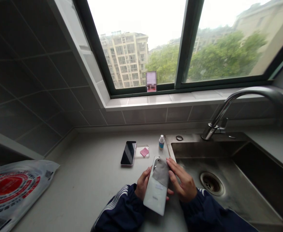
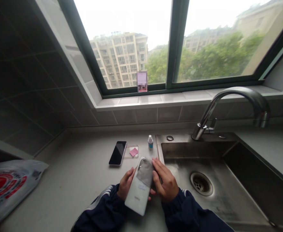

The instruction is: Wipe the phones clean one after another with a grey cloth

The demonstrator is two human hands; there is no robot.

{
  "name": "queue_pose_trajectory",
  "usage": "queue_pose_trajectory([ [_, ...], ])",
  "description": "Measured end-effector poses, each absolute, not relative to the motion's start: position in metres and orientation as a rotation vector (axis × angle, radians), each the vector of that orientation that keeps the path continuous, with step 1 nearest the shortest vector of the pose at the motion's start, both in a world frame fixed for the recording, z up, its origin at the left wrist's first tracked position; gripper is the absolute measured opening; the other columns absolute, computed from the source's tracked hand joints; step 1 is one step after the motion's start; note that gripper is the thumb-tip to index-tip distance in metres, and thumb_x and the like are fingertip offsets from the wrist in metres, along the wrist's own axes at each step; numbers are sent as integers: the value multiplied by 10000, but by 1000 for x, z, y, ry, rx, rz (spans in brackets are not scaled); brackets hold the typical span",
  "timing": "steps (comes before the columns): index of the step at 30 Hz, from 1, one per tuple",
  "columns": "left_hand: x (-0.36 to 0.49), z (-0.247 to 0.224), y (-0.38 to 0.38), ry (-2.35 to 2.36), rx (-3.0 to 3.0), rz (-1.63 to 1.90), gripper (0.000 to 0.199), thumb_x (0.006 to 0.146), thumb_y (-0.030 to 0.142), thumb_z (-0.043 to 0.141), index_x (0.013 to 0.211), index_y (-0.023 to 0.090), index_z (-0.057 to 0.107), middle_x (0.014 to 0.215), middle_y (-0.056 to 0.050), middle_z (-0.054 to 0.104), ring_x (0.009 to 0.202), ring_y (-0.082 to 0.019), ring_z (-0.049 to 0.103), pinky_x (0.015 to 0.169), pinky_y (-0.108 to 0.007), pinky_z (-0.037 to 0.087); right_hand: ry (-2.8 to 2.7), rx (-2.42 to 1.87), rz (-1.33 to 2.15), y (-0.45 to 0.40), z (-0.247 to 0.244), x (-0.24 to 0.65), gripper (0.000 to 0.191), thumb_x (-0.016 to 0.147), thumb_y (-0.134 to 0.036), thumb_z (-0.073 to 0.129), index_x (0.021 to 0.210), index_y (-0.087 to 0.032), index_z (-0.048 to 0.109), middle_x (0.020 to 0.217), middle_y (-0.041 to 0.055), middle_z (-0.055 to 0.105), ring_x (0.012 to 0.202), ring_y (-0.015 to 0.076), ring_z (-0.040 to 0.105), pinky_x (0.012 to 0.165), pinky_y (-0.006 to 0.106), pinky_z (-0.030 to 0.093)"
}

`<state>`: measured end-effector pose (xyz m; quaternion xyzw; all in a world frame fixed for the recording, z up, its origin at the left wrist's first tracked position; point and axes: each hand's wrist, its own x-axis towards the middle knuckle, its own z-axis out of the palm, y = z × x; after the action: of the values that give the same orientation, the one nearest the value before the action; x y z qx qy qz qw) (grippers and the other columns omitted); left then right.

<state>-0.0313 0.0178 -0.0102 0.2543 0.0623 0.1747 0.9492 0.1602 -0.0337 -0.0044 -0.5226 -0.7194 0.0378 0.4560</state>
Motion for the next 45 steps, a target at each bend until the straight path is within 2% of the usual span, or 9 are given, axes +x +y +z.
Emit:
queue_pose_trajectory([
  [5,-32,-1,19,150,464,436,706,894,630,208,1389,178,432,1208,-188,636,975,-372,661,839,-513,425,-1770,-1281,125,-34,-6,158,486,945,-166,440,1428,-212,430,1446,79,462,1334,250,442,1078,450,430],
  [11,-28,13,18,231,359,574,646,902,555,320,1444,204,343,1279,-172,598,1087,-363,604,966,-582,353,-1923,-1268,85,-34,-13,157,564,951,-179,406,1501,-183,281,1516,128,337,1417,316,268,1071,568,374],
  [16,-22,19,19,225,376,685,657,878,468,431,1437,129,365,1307,-190,570,1196,-372,526,1045,-520,303,-1949,-1278,56,-36,-15,155,556,956,-195,404,1499,-183,284,1518,136,332,1426,327,232,1067,580,361],
  [21,-21,19,21,184,350,696,639,897,471,382,1423,109,389,1300,-195,569,1220,-351,510,1066,-493,275,-2001,-1243,40,-37,-14,152,526,947,-191,417,1468,-160,351,1498,131,371,1421,319,254,1076,557,356],
  [27,-24,9,24,178,286,723,702,906,542,296,1419,71,381,1252,-216,590,1166,-331,550,1039,-490,306,-2095,-1143,54,-43,-5,147,480,924,-161,452,1405,-157,443,1451,115,451,1408,299,294,1099,532,332],
  [34,-33,5,29,231,252,767,828,875,625,292,1461,39,270,1214,-231,609,1047,-327,597,953,-492,379,-2151,-982,121,-55,10,135,390,898,-129,487,1284,-140,545,1362,116,554,1388,263,348,1121,481,320],
  [40,-36,8,28,267,230,793,908,822,714,323,1487,104,226,1283,-232,568,825,-274,633,877,-494,422,-2157,-905,100,-61,10,124,320,888,-121,535,1199,-164,597,1267,93,635,1338,232,435,1136,458,313],
  [45,-35,5,26,285,256,822,954,792,757,329,1495,125,195,1412,-229,454,900,-314,635,823,-484,448,-2196,-893,68,-62,5,119,301,918,-140,518,1202,-189,605,1267,69,637,1328,226,446,1147,465,297],
])
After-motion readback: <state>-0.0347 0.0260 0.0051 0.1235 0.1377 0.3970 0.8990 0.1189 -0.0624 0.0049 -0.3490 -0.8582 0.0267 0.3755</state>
